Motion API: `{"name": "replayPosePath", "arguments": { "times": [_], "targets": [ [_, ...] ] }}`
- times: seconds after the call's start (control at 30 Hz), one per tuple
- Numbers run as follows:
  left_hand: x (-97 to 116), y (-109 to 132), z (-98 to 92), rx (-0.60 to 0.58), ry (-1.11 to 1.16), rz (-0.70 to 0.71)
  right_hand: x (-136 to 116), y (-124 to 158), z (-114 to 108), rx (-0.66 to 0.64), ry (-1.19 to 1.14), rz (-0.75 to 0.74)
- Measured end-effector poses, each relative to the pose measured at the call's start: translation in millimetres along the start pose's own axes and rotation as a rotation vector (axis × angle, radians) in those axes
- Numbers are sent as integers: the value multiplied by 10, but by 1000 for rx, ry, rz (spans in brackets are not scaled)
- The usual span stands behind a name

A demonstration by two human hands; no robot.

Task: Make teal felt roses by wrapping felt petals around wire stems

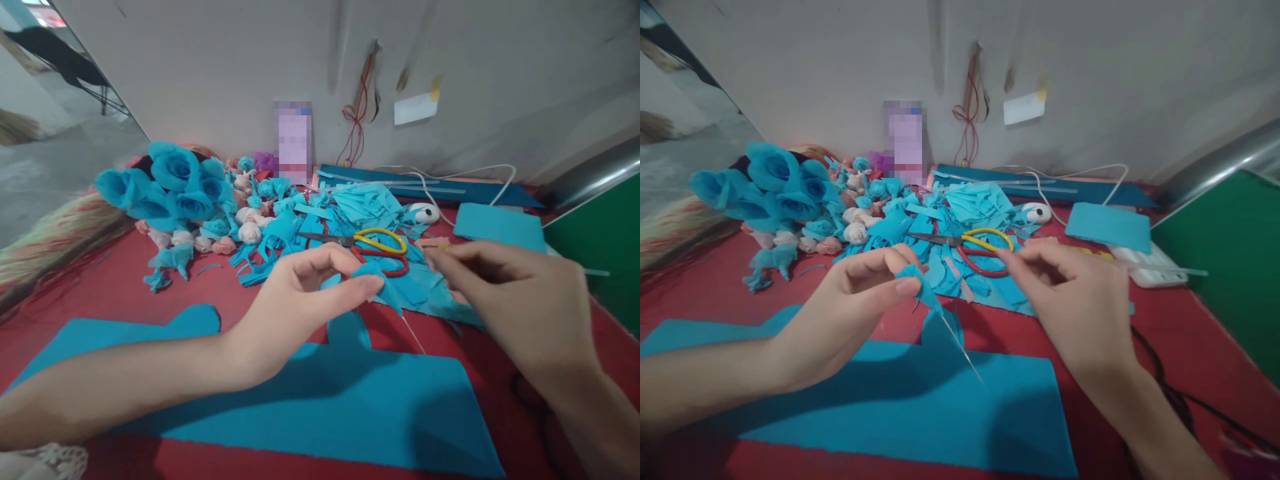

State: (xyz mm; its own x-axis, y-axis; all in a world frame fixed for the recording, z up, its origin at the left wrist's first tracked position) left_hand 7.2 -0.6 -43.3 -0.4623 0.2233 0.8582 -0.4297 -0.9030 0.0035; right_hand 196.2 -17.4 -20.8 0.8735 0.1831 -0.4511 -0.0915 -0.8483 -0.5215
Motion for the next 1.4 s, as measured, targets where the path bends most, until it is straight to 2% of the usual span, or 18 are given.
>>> {"name": "replayPosePath", "arguments": {
  "times": [0.1, 0.2, 0.3, 0.47, 0.57, 0.73, 0.9, 1.1, 1.23, 1.4],
  "targets": [
    [-8, -5, 0, 7, -51, 0, -115, 40, 27, -136, -161, 38],
    [-17, -9, 5, 0, -117, 0, -199, 112, 62, -348, -419, 166],
    [-36, -6, 16, -30, -175, -37, -217, 181, 97, -543, -564, 253],
    [-73, -4, 25, -71, -195, -112, -198, 250, 119, -675, -702, 373],
    [-72, -11, 22, -58, -197, -107, -253, 263, 130, -708, -774, 476],
    [-70, -15, 40, -40, -177, -120, -352, 269, 142, -584, -837, 654],
    [-60, -11, 62, -56, -118, -98, -374, 295, 151, -552, -846, 658],
    [-44, -13, 62, -74, -108, -90, -380, 323, 158, -650, -840, 730],
    [-51, -19, 55, -75, -123, -86, -397, 315, 158, -650, -903, 680],
    [-67, -18, 56, -105, -94, -65, -395, 327, 149, -662, -868, 720]
  ]
}}
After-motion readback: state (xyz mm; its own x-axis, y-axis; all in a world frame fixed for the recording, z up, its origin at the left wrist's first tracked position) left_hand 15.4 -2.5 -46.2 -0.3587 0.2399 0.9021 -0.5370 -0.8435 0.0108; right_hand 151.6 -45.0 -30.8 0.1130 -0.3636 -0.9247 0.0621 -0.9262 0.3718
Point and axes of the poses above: each hand's wrist, its own y-axis away from the middle knuckle, its own z-axis out of the palm, x = y × z, the point moved 3 cm from there along -y, towards the middle knuckle, and after that the axes turned 8 degrees about y, right-handed, at the moved point
